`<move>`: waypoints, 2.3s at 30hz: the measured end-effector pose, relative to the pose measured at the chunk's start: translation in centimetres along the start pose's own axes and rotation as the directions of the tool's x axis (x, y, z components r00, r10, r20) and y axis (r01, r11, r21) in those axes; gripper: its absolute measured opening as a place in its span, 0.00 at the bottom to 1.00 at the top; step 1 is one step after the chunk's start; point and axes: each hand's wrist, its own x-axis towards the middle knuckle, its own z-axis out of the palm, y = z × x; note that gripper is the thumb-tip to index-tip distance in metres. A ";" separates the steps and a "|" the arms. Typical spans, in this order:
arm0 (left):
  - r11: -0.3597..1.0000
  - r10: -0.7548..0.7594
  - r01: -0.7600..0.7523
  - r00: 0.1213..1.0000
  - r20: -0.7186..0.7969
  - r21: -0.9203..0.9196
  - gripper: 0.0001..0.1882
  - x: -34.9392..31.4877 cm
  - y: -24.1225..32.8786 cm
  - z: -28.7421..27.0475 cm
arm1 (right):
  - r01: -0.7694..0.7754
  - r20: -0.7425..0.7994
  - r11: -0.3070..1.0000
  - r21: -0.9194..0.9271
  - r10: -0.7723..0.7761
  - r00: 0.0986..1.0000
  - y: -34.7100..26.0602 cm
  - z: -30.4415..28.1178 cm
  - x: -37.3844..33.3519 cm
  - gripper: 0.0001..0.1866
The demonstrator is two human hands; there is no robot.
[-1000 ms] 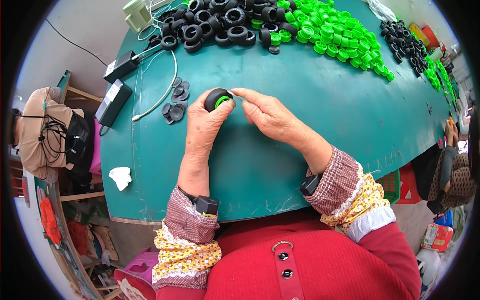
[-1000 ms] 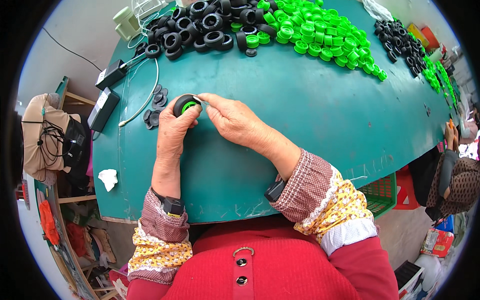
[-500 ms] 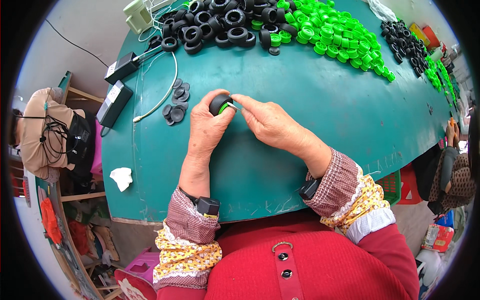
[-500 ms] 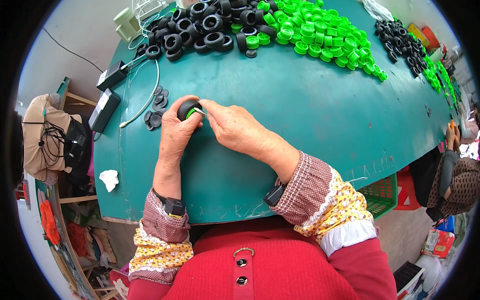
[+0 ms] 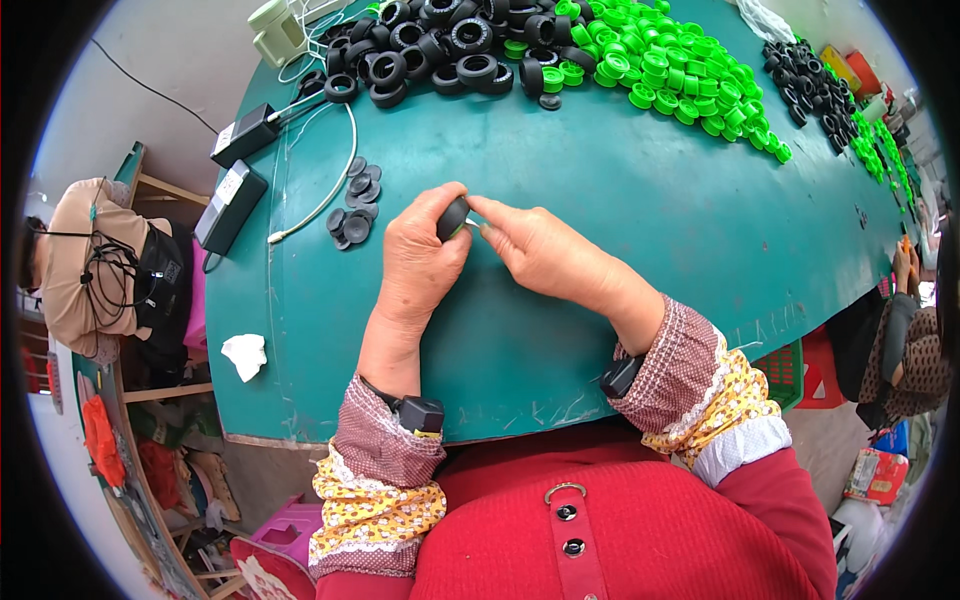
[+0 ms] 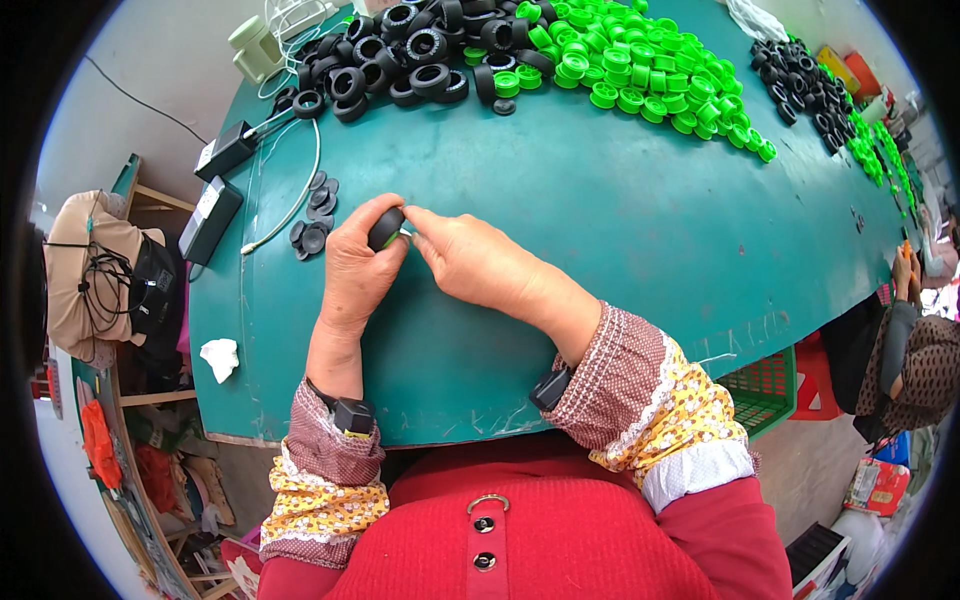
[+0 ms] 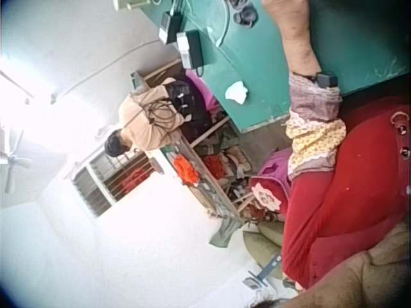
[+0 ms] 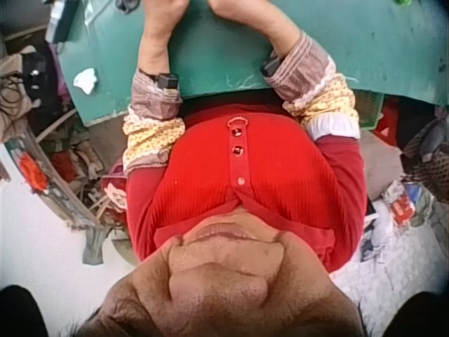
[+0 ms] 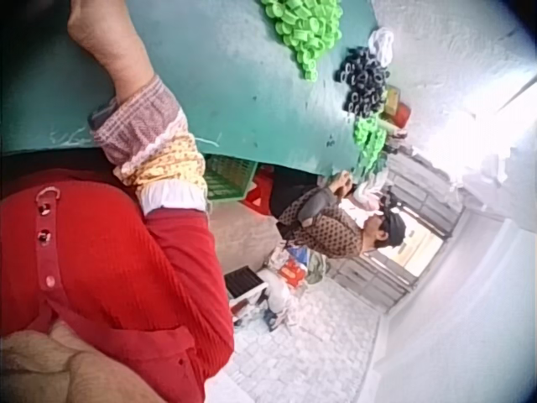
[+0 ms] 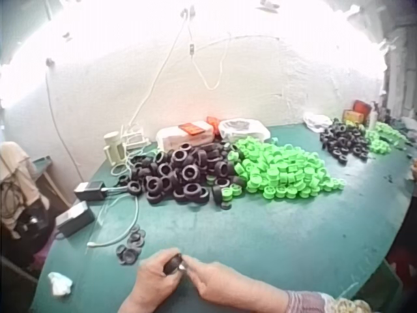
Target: Assembling toy wheels by inserting green rims into black rubber tires on a production line.
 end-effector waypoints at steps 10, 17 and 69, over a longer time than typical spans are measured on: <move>0.997 -0.037 0.034 0.998 0.042 0.075 0.17 -0.4 0.1 -0.4 | -0.091 0.031 0.994 -0.054 0.092 0.995 -0.4 0.6 0.3 0.14; 0.991 -0.135 0.135 0.991 0.027 -0.003 0.17 -0.2 0.7 -0.3 | -0.119 -0.028 0.992 -0.038 0.118 0.993 0.9 0.5 0.4 0.17; 0.982 -0.131 0.120 0.989 -0.065 -0.149 0.13 -0.3 0.8 0.3 | -0.114 -0.201 0.992 0.055 0.123 0.972 -0.8 1.1 0.2 0.13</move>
